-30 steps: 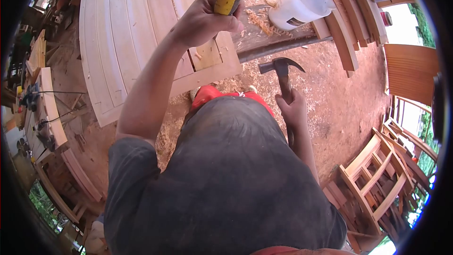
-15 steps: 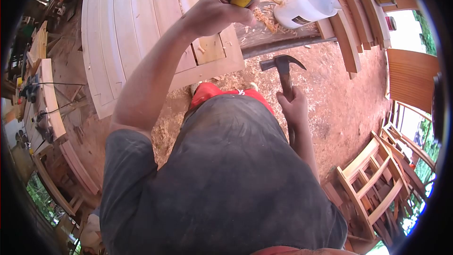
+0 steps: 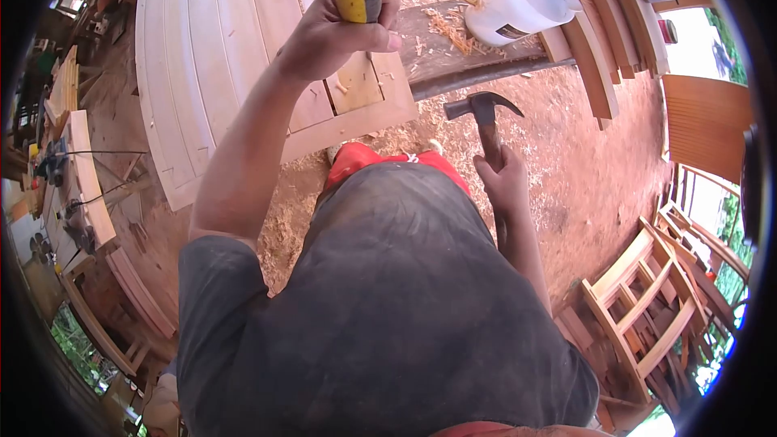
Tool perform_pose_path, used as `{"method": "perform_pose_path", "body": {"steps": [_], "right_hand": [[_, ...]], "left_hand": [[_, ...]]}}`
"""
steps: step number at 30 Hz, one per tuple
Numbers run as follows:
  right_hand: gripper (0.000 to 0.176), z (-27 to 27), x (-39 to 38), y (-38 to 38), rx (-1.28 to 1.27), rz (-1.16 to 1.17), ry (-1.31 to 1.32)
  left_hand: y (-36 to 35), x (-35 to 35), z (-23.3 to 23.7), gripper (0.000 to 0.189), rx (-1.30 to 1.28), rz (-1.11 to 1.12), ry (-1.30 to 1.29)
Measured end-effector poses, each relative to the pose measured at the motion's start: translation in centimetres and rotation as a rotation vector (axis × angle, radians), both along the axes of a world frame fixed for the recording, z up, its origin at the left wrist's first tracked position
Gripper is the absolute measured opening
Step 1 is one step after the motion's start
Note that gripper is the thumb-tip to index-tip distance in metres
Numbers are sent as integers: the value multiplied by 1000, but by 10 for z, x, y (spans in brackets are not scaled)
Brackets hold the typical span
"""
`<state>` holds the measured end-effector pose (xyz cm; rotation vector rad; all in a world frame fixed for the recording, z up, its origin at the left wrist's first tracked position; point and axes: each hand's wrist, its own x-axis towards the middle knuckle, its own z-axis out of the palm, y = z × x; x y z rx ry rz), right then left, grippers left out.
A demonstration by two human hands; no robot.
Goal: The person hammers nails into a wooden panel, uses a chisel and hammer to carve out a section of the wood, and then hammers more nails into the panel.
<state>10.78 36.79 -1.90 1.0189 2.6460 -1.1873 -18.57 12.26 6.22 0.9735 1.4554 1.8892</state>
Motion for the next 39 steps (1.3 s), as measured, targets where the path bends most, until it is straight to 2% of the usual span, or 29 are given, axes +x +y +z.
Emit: {"method": "perform_pose_path", "body": {"steps": [4,9,13,18,30,33,39], "right_hand": [[39,-3,-2,2,-62,-25,-29],[39,3,-8,-3,-9,19,-18],[38,-3,-6,-1,3,50,-27],[37,2,-7,-3,-26,37,-40],[37,5,-7,-3,-10,54,-16],[38,3,-5,-3,-2,56,-23],[40,4,-3,-5,5,53,-40]], "left_hand": [[17,3,9,22,-74,-21,-50],[32,-2,10,24,-118,-73,-33],[26,0,12,24,-150,-29,-34],[22,0,13,24,-78,-91,-108],[35,0,23,23,-229,-99,-71],[31,-1,15,24,-128,-93,-64],[26,2,10,25,-120,-91,-53]]}}
